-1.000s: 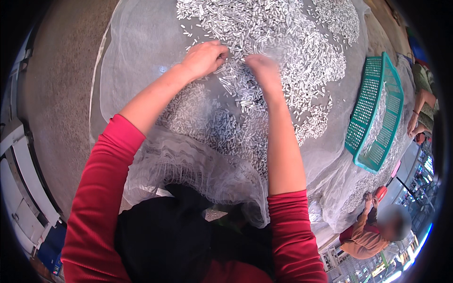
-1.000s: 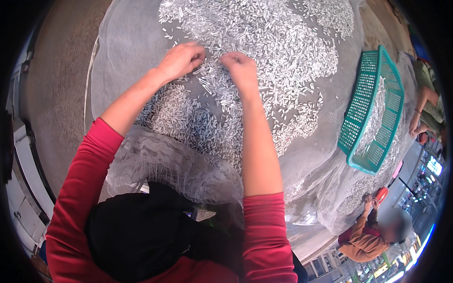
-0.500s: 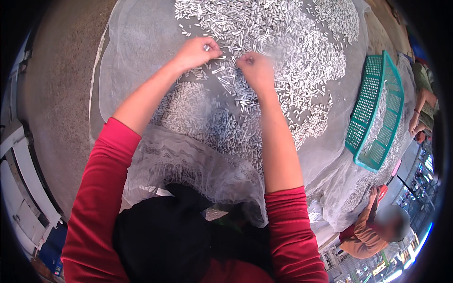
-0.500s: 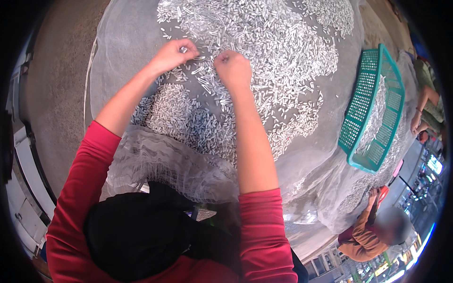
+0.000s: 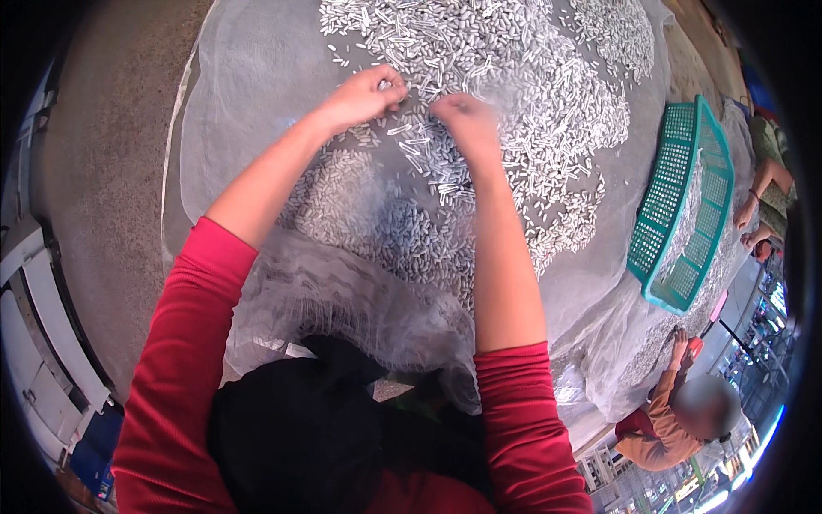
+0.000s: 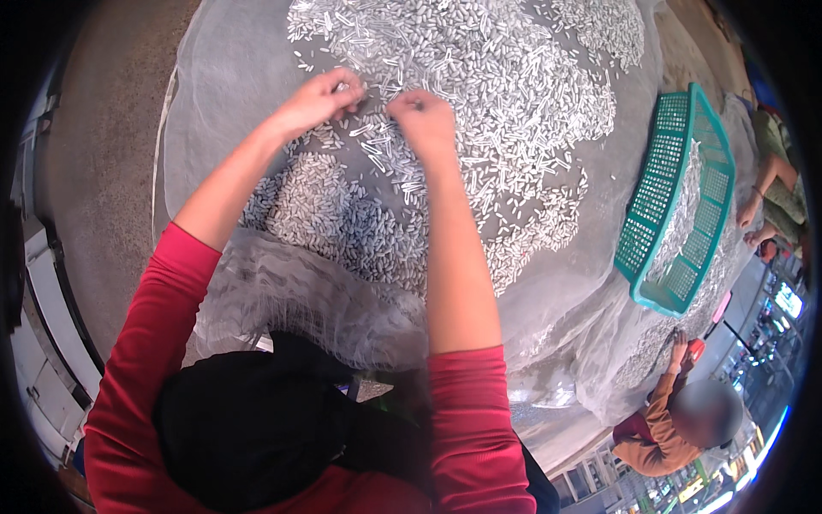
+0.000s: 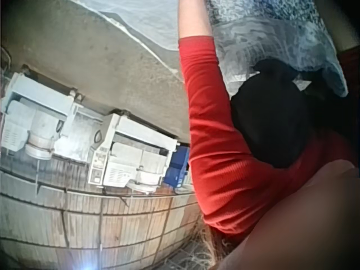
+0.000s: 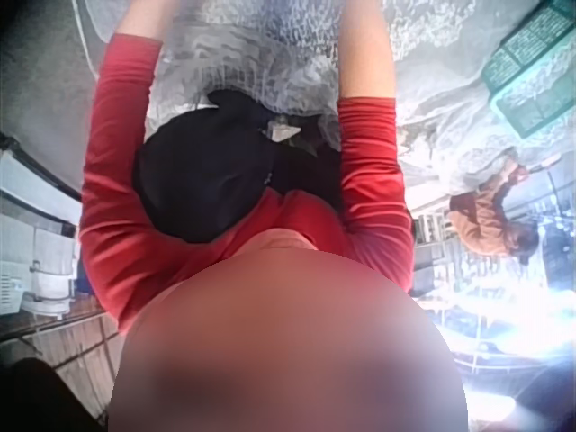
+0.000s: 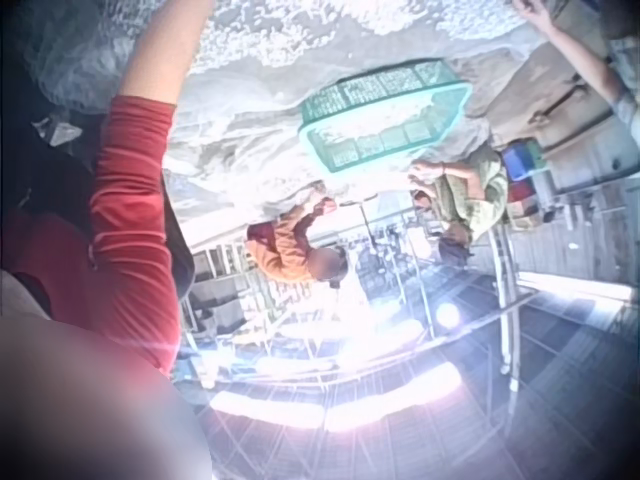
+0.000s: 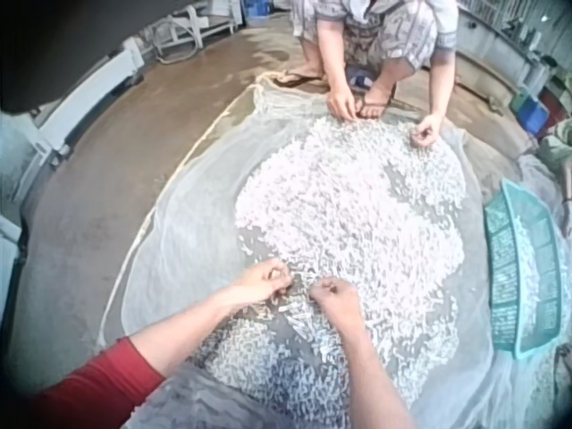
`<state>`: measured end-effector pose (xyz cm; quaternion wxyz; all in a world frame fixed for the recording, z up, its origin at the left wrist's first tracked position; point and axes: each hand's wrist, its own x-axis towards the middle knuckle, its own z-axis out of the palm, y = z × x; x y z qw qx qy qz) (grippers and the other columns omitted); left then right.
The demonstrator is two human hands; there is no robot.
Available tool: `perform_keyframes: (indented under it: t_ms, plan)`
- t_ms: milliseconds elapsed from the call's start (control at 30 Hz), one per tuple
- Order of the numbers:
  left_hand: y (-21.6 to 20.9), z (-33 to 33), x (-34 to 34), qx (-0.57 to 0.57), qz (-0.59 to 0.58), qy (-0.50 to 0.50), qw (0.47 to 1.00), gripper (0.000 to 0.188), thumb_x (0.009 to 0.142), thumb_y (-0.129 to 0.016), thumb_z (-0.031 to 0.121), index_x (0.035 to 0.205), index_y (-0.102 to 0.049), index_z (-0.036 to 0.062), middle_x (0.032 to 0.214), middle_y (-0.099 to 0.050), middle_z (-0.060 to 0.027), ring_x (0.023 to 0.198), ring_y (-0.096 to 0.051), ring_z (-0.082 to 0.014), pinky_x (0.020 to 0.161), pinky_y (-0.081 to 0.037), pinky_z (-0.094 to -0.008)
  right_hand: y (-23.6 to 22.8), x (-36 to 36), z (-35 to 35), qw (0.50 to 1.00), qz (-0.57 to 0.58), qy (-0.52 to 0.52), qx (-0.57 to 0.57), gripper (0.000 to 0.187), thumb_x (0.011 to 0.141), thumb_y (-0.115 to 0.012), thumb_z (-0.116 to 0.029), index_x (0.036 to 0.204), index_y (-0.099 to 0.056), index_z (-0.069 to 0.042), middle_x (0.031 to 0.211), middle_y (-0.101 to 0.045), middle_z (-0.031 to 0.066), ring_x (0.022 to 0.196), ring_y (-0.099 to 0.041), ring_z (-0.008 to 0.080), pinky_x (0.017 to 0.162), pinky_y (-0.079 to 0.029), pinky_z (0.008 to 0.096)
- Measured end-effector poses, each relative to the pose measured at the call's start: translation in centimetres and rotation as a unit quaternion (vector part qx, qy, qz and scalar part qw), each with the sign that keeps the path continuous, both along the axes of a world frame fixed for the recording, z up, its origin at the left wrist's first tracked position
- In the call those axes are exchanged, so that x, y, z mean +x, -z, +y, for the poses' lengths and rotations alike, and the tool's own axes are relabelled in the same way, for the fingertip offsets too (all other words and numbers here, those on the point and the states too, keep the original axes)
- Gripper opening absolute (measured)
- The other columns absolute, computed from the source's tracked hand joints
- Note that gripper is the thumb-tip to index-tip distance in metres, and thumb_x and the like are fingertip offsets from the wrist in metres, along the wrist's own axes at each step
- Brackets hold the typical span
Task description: The person repeatedly picks up small white cylindrical items from a large pile on a white sheet and places them into a green basket. The hands work continuously, moving items from the sheet to the basket.
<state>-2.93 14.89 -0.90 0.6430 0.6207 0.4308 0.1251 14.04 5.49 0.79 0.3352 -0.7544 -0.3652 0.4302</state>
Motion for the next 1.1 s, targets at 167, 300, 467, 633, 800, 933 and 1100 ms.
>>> perform_keyframes:
  t_ms: [167,300,467,633,800,933,1100]
  plan:
    - [-0.4,1.2,0.7,-0.228,-0.176,-0.148,0.946,0.026,0.089,-0.057,0.011,0.113,-0.054,0.0018,0.097,-0.061,-0.0086,0.091,-0.061,-0.0160,0.075,-0.050,-0.0298,-1.5,1.5,-0.4,0.907,0.372,0.169,0.105,0.015,0.082,-0.062,-0.018,0.079,-0.061,-0.003,0.073,-0.058,0.0018,0.063,-0.053,0.0161,0.058,-0.041,0.0299]
    - [0.6,0.2,4.4,-0.074,-0.010,-0.286,0.955,0.033,0.079,-0.070,0.022,0.102,-0.063,-0.0010,0.083,-0.065,-0.0079,0.075,-0.062,-0.0152,0.066,-0.050,-0.0284,-0.8,-0.1,2.6,0.968,-0.149,0.127,0.157,0.023,0.078,-0.067,-0.028,0.085,-0.069,-0.006,0.076,-0.067,0.0103,0.071,-0.064,0.0256,0.066,-0.049,0.0367]
    - [1.8,-0.2,6.4,0.060,0.118,-0.250,0.959,0.040,0.077,-0.074,0.030,0.100,-0.065,-0.0023,0.077,-0.065,-0.0065,0.070,-0.059,-0.0118,0.060,-0.046,-0.0269,0.3,-0.6,4.8,0.952,-0.280,0.120,0.001,0.028,0.076,-0.071,-0.037,0.084,-0.072,-0.010,0.077,-0.068,0.0145,0.073,-0.066,0.0304,0.071,-0.050,0.0381]
    - [1.7,0.3,5.8,0.067,0.043,-0.238,0.968,0.030,0.081,-0.070,0.027,0.095,-0.064,0.0009,0.082,-0.065,-0.0061,0.076,-0.061,-0.0143,0.065,-0.047,-0.0274,0.4,1.1,4.1,0.986,-0.023,0.141,0.087,0.024,0.078,-0.068,-0.029,0.087,-0.068,-0.007,0.080,-0.067,0.0122,0.076,-0.065,0.0259,0.064,-0.049,0.0378]
    - [0.2,1.1,0.8,-0.250,-0.254,-0.148,0.922,0.012,0.089,-0.057,0.012,0.098,-0.057,0.0035,0.103,-0.060,-0.0086,0.100,-0.061,-0.0254,0.083,-0.050,-0.0354,-0.7,3.8,-0.8,0.831,0.487,0.200,0.181,0.016,0.079,-0.062,-0.014,0.089,-0.059,-0.001,0.078,-0.060,0.0075,0.073,-0.059,0.0195,0.053,-0.041,0.0317]
    - [-0.8,0.2,-1.2,-0.300,-0.279,-0.141,0.901,0.011,0.088,-0.059,0.014,0.093,-0.057,0.0042,0.093,-0.059,-0.0077,0.093,-0.063,-0.0246,0.079,-0.052,-0.0371,-0.5,3.2,-1.6,0.995,0.055,0.029,0.073,0.013,0.080,-0.064,-0.015,0.086,-0.065,-0.003,0.085,-0.066,0.0090,0.079,-0.065,0.0238,0.065,-0.050,0.0374]
    - [-1.4,-0.9,-1.4,-0.190,0.003,-0.063,0.980,0.013,0.084,-0.064,0.019,0.086,-0.063,0.0065,0.074,-0.061,-0.0028,0.068,-0.060,-0.0174,0.063,-0.050,-0.0325,-0.8,1.5,-0.7,0.922,-0.346,-0.163,-0.054,0.016,0.078,-0.067,-0.021,0.090,-0.068,-0.010,0.094,-0.068,0.0142,0.084,-0.066,0.0307,0.073,-0.053,0.0411]
